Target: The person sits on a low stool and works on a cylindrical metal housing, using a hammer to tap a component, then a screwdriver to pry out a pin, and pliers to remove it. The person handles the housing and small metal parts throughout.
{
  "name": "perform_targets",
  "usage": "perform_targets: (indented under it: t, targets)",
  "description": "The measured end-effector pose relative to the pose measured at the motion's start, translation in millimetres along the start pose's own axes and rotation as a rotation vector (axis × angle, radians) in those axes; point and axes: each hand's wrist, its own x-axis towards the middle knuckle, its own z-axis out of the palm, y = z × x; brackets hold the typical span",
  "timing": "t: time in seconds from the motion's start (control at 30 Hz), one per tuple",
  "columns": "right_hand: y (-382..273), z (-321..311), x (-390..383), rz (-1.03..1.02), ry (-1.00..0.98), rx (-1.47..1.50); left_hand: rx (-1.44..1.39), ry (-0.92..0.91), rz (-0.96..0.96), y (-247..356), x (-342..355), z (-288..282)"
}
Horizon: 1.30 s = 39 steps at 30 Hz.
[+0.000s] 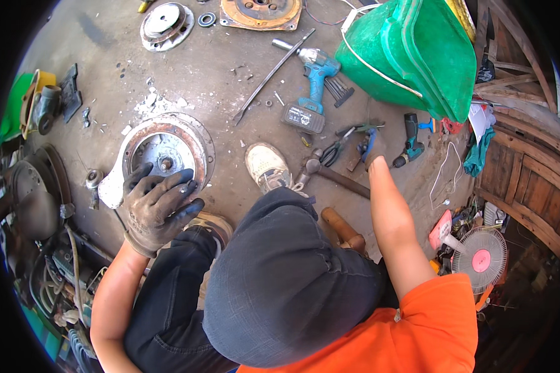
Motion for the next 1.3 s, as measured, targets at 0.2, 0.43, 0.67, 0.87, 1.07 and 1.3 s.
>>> perform_targets:
  t: [0.2, 0.43, 0.67, 0.87, 1.07, 1.3]
  targets:
    - [-62, -13, -102, 0.140, -0.286, 0.504, 0.052, 0.008, 0.026, 0, -12, -13]
    - [-104, -30, -167, -0.140, -0.552, -0.057, 0.010, 0.041, 0.037, -10, -19, -1]
    - [-144, 101, -375, -1.707, -0.873, -0.912, 0.009, 0.113, 0.089, -13, -22, 4]
    - [-135, 151, -418, -1.892, -0.926, -0.939, -0.020, 0.119, 0.106, -14, -20, 2]
    - [-118, 153, -405, -1.798, -0.961, -1.084, -0.006, 0.111, 0.100, -16, -23, 6]
    - [-120, 151, -405, -1.817, -0.937, -1.006, 0.026, 0.134, 0.100, -17, -26, 11]
